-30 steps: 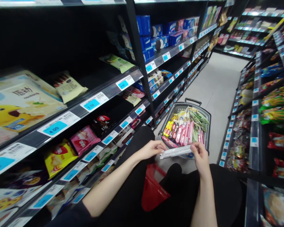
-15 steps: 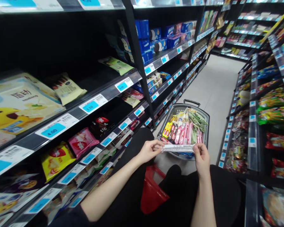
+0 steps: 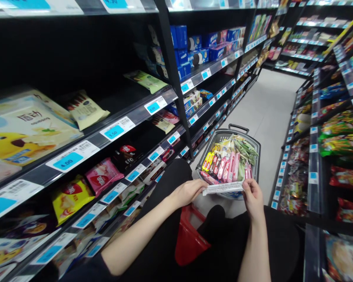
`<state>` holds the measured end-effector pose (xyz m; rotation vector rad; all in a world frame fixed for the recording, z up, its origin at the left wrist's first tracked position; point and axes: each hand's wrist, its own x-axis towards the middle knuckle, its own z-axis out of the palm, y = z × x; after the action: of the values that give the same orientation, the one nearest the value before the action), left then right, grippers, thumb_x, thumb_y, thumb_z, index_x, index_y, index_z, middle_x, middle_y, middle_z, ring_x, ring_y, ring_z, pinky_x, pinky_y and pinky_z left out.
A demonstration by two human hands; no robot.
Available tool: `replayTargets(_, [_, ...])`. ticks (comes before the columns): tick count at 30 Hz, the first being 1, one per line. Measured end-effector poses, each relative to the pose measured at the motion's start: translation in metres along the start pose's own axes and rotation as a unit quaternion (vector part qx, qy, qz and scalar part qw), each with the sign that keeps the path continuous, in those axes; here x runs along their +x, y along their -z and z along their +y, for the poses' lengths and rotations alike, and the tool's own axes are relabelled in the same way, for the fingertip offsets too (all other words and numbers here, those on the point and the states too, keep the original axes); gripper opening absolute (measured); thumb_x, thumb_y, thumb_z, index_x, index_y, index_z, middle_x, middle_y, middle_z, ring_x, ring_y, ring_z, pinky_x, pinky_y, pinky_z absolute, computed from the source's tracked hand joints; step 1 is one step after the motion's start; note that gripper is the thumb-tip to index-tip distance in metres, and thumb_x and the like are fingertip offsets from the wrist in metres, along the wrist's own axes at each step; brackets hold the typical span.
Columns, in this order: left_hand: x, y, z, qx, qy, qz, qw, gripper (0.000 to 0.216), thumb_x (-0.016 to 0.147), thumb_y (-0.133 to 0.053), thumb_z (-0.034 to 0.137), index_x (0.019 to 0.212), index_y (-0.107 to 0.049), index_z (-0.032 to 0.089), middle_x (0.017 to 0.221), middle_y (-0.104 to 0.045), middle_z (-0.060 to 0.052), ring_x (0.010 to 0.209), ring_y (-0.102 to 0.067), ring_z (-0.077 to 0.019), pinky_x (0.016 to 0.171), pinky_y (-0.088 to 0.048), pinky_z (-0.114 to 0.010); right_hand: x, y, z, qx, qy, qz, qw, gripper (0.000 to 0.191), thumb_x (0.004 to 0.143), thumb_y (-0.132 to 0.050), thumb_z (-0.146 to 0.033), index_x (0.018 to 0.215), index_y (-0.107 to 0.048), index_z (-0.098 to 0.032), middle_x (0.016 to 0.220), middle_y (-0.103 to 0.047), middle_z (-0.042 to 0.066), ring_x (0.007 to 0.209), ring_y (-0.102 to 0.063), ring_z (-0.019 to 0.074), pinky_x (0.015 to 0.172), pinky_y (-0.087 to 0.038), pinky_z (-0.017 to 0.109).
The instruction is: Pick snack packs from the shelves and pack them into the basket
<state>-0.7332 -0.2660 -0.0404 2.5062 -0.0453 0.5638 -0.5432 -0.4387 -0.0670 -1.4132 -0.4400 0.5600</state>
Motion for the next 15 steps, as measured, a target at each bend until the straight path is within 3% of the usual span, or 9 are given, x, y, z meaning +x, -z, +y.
replayTargets(5, [-0.0010,-0.0030,-0.0004,-0.014,0.042,0.047,0.998,0.024,0.094,-0.032,0.022,0.102,-0.053,0.014,0.102,-0.061,-0.012,0.098,-0.060,-0.0171,0.083,-0.052,-0.030,0.0011,-0.0019,0.0013,0.010,-0.003,0.014,1.000,0.027,0.074,-0.065,-0.045,0.075,-0.051,-0.022,0.054,-0.041,-0.006,0.044,-0.035,0.0093,0.042,-0.025,0.023])
replayTargets(9, [-0.0035,-0.0038,0.0017,-0.043,0.011,0.098,0.994,0.029,0.089,-0.047,0.035,0.107,-0.055,0.014,0.112,-0.061,-0.014,0.106,-0.058,-0.0198,0.088,-0.051,-0.032,0.0013,-0.0052,-0.0010,0.022,0.018,0.026,0.999,0.027,0.075,-0.064,-0.045,0.075,-0.050,-0.023,0.053,-0.041,-0.006,0.044,-0.034,0.0089,0.042,-0.024,0.023])
replayTargets(15, [0.0013,-0.0037,0.0057,-0.203,0.089,0.142,0.965,0.021,0.086,-0.053,0.031,0.093,-0.063,0.014,0.107,-0.066,-0.013,0.095,-0.065,-0.0184,0.076,-0.055,-0.029,0.0002,-0.0060,-0.0040,0.001,0.030,0.024,0.999,0.029,0.076,-0.062,-0.048,0.075,-0.047,-0.023,0.055,-0.041,-0.006,0.044,-0.036,0.0093,0.043,-0.026,0.023])
